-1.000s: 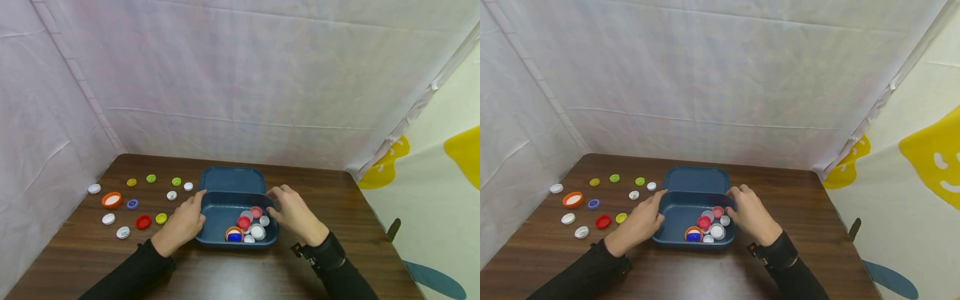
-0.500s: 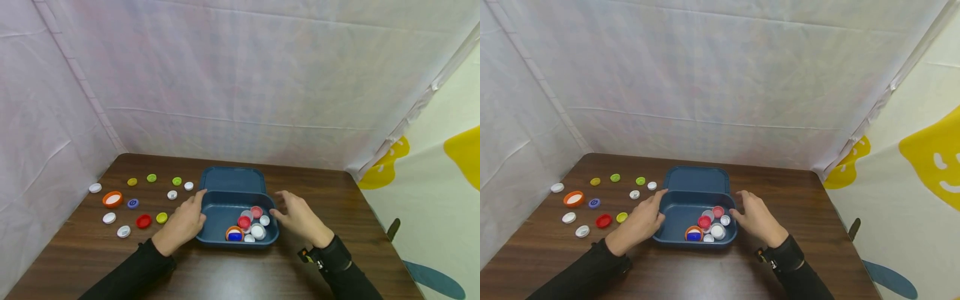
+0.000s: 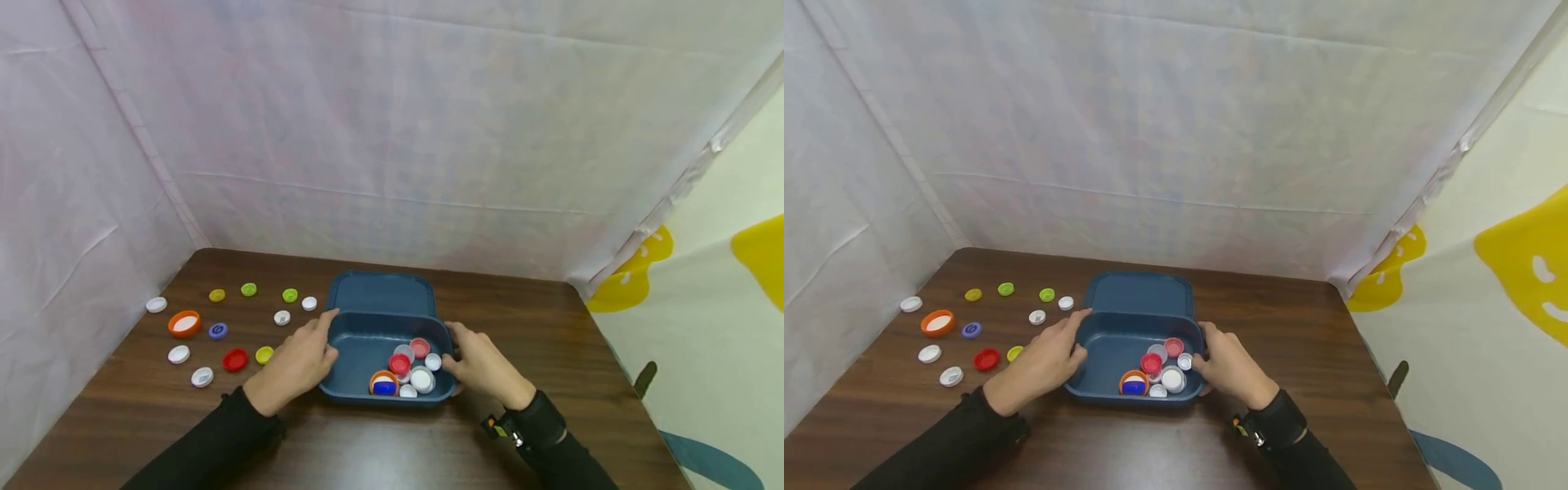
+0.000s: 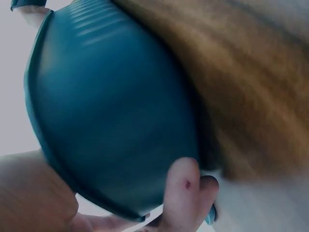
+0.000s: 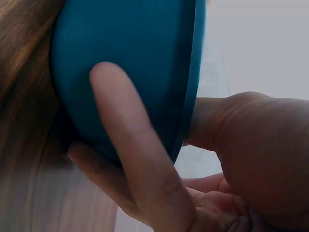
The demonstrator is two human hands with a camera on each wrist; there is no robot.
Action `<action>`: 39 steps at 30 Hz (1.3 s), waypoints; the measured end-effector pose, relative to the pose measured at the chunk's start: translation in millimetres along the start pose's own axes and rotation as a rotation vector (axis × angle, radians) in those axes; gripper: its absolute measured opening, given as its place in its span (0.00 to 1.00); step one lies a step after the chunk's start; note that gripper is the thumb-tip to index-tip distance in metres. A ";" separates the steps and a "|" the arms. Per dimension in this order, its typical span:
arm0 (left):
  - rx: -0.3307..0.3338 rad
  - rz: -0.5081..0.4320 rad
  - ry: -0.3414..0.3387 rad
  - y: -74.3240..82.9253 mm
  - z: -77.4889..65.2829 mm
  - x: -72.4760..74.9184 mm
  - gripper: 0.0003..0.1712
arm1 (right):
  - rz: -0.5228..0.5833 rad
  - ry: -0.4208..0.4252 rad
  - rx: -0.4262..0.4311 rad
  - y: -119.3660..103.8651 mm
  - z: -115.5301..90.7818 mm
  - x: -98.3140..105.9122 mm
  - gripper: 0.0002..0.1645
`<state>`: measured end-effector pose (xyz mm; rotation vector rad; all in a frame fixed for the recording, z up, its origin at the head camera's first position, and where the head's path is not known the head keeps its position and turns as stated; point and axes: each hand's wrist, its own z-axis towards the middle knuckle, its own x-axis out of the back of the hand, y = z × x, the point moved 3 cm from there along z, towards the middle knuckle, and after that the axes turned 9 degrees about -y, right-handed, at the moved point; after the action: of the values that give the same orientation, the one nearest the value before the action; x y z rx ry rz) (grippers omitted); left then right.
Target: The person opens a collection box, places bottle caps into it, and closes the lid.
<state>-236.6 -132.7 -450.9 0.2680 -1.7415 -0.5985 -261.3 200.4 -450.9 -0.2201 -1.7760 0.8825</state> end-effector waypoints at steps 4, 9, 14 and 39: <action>-0.028 0.002 0.023 -3.5 -2.2 8.0 0.42 | 0.061 -0.008 -0.036 1.9 -2.8 -2.5 0.37; -0.033 0.022 0.121 -15.9 0.7 38.6 0.35 | 0.089 0.000 -0.052 2.3 -3.2 -2.7 0.36; 0.003 0.043 0.219 -53.0 -2.1 75.3 0.29 | 0.097 -0.009 -0.046 2.5 -0.5 -4.9 0.36; 0.228 0.186 0.226 -231.4 -9.4 145.0 0.30 | 0.092 -0.007 -0.020 2.8 -0.5 -5.9 0.35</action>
<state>-296.4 -399.3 -449.6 0.3158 -1.5932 -0.2248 -259.3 199.4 -457.0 -0.3145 -1.7936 0.9325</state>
